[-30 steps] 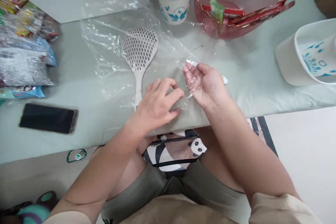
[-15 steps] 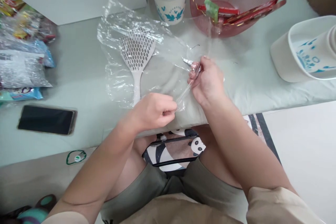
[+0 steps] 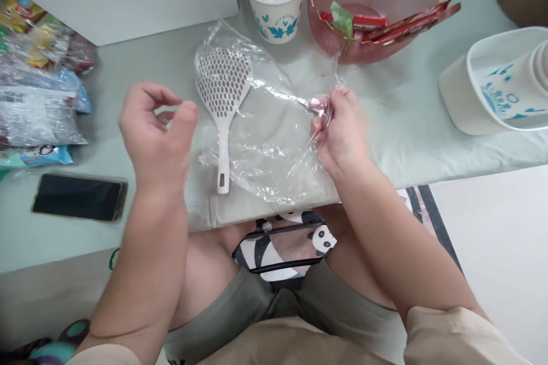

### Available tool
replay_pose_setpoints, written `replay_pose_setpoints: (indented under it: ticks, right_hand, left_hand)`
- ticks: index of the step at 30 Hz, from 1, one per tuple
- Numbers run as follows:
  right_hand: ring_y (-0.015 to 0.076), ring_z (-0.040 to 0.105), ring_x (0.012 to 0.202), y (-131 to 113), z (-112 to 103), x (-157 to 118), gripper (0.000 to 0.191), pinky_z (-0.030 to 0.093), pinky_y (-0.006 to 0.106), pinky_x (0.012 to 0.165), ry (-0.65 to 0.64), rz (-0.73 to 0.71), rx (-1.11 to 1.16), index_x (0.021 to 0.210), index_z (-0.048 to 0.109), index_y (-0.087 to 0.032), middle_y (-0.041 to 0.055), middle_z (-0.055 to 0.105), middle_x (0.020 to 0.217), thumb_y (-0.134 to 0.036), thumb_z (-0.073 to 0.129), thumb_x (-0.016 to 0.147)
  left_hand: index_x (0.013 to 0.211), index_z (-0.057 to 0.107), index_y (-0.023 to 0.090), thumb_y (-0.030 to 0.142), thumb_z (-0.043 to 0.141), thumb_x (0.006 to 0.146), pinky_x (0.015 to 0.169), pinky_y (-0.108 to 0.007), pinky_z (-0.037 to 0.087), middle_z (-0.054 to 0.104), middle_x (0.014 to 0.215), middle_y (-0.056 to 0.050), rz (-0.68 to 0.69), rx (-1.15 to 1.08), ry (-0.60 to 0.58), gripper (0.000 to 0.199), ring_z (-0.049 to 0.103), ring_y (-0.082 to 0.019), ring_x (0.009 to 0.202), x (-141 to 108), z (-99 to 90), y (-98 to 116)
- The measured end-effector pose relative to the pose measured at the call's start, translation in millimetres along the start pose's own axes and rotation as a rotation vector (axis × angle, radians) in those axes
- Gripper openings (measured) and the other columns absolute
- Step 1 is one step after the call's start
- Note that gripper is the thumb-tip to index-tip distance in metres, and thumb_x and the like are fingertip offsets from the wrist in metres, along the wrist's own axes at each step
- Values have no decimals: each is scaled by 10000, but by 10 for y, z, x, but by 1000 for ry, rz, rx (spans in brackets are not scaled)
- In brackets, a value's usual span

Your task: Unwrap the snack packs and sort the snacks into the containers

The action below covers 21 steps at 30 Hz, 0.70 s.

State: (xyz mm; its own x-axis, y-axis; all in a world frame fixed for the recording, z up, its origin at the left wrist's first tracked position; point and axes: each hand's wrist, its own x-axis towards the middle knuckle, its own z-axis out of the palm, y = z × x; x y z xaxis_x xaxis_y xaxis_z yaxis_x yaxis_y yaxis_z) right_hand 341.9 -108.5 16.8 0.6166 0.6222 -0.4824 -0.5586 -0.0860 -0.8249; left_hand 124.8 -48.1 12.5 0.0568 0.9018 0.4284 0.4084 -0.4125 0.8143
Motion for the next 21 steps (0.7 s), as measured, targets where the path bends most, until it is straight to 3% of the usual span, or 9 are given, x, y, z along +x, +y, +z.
replay_pose_setpoints:
  ticks: [3,5,8,10,13,15,17,19,21]
  right_hand:
    - [51,297,356,-50,-1,-72,191,206,215,353,-112,39,-1,810,435,-256,-85,605,653,-260,501,990]
    - [59,256,347,-99,-11,-118,220,198,234,363,-194,58,-25,798,438,-259,-82,611,650,-297,487,1009]
    - [68,258,356,-161,-39,-172,218,243,255,398,-296,56,-106,798,479,-268,-81,642,674,-364,563,975]
    - [63,214,339,-175,-56,-198,208,257,260,407,-335,60,-117,787,493,-271,-98,613,620,-362,581,952]
    - [55,99,297,-160,-71,-230,217,231,250,396,-376,84,-75,769,488,-276,-135,442,465,-346,488,975]
    - [54,46,281,-146,-82,-257,239,208,245,389,-406,92,-81,765,488,-283,-150,335,407,-378,446,980]
    - [54,-18,274,-148,-101,-298,285,174,245,384,-438,106,-99,753,480,-288,-163,237,365,-449,422,982]
    - [54,-84,271,-166,-132,-350,340,148,246,389,-464,134,-112,744,478,-294,-173,122,330,-529,405,979]
    - [55,-123,270,-191,-174,-397,353,145,247,397,-463,148,-142,753,498,-308,-179,23,310,-583,436,964]
  left_hand:
    - [1148,552,255,399,782,858,949,-355,520,629,1165,-38,-370,-192,-224,397,616,-181,1074,71,-67,-243]
    - [1281,503,289,408,819,821,988,-378,537,610,1293,-77,-488,-296,-360,571,651,-192,1101,58,-72,-320]
    - [1349,484,301,408,850,778,980,-391,554,610,1360,-114,-427,-276,-441,687,661,-237,1189,3,-32,-287]
    - [1274,545,268,406,821,800,936,-365,567,677,1254,-102,-367,-241,-437,566,670,-243,1188,-19,9,-205]
    - [1093,624,228,412,663,918,740,-281,571,730,991,-69,-410,-249,-434,257,720,-181,903,-18,67,-96]
    - [1088,636,235,399,537,981,620,-251,538,730,1019,-68,-424,-271,-446,220,697,-141,751,-12,104,-79]
    - [1172,622,257,360,538,974,651,-246,553,698,1251,-84,-363,-284,-446,238,721,-140,850,-16,141,-105]
    - [1264,585,274,342,604,943,809,-255,578,601,1460,-98,-299,-293,-450,329,705,-172,1129,-34,177,-141]
    - [1330,551,263,397,617,949,931,-282,567,575,1504,-128,-311,-336,-529,409,635,-203,1309,-65,209,-148]
